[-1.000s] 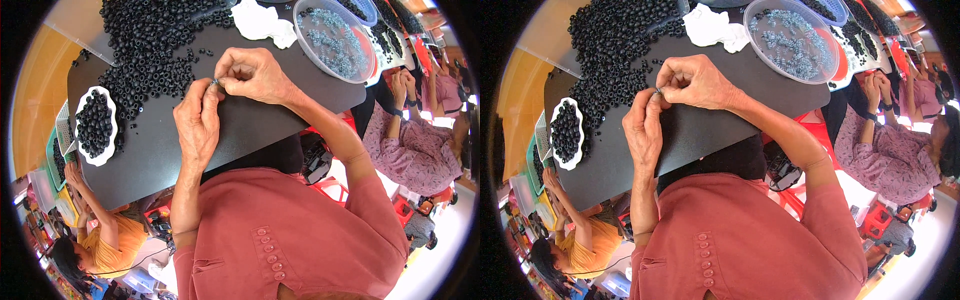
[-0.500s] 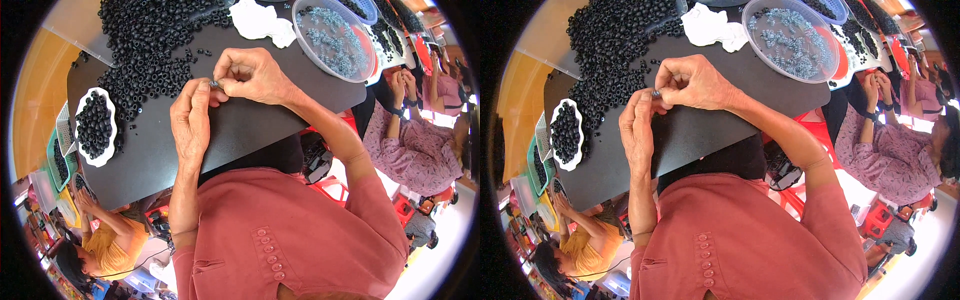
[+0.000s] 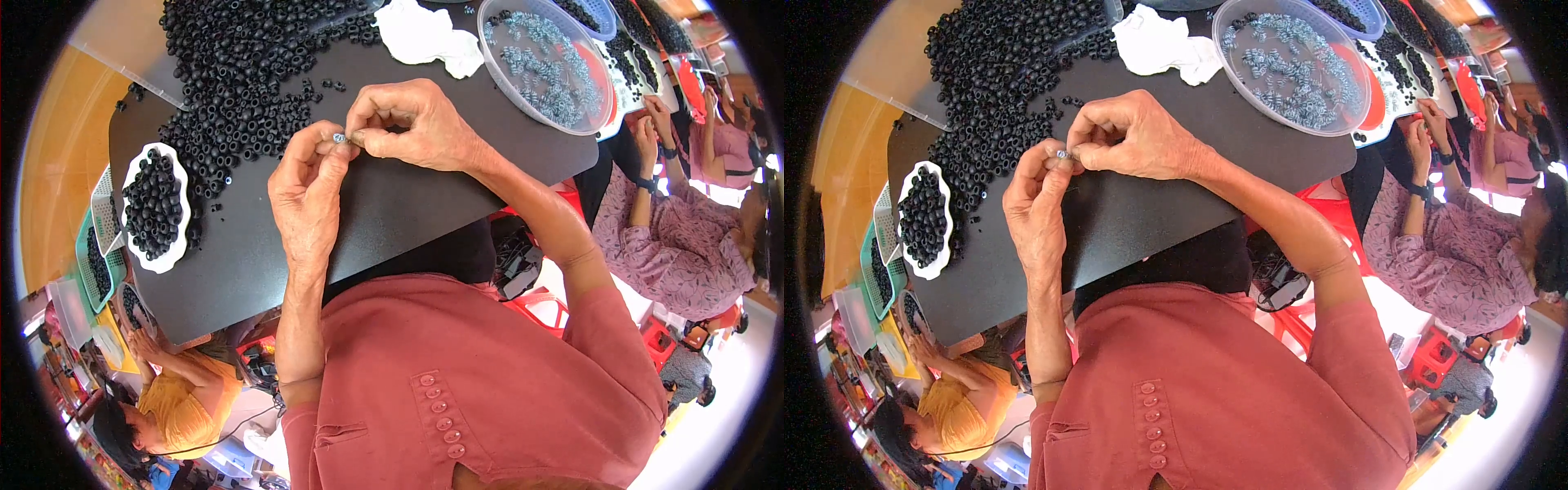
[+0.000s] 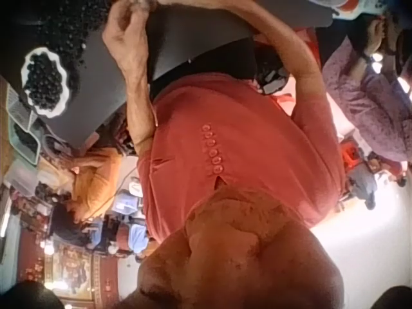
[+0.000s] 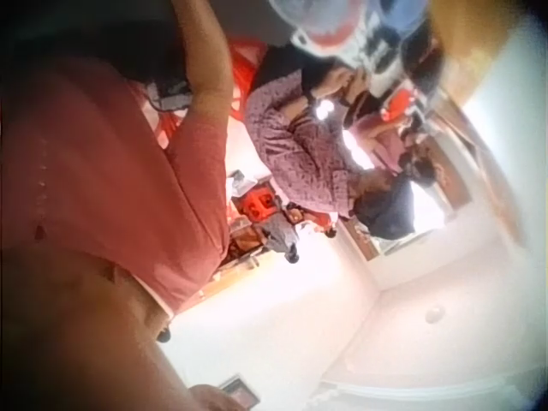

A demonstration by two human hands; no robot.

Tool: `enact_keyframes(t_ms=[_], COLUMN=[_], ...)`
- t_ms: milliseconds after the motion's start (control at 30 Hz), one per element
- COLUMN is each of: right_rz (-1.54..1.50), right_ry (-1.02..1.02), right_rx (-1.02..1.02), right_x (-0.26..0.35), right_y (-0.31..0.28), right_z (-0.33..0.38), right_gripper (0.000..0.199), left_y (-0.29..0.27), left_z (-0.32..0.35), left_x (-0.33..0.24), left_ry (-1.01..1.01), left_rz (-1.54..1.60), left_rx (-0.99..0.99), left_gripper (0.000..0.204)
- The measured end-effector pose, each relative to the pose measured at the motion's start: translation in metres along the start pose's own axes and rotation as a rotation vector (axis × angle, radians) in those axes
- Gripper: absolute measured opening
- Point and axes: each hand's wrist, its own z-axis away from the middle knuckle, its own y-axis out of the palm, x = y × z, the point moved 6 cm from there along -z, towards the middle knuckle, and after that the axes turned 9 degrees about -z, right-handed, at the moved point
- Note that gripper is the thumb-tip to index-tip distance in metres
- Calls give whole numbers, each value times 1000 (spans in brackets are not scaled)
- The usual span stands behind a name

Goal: The person assembles small plastic parts by hand, picking up components from the table and fitting them together.

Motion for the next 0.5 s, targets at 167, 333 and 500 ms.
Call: enact_keyframes(t_ms=[167, 333, 500], right_rz=[84, -17, 24], right_ry=[-37, -31, -41], right_rx=[-12, -94, -62], right_x=[5, 3, 3], right_y=[-1, -5, -2], right_z=[0, 0, -1], right_gripper=[6, 9, 10], left_y=[-3, 2, 2], left_z=[-1, 2, 3], left_x=[-1, -1, -6], left_ry=[43, 53, 135], left_rz=[-36, -69, -394], left_rx=[-39, -46, -81], left_gripper=[12, 12, 12])
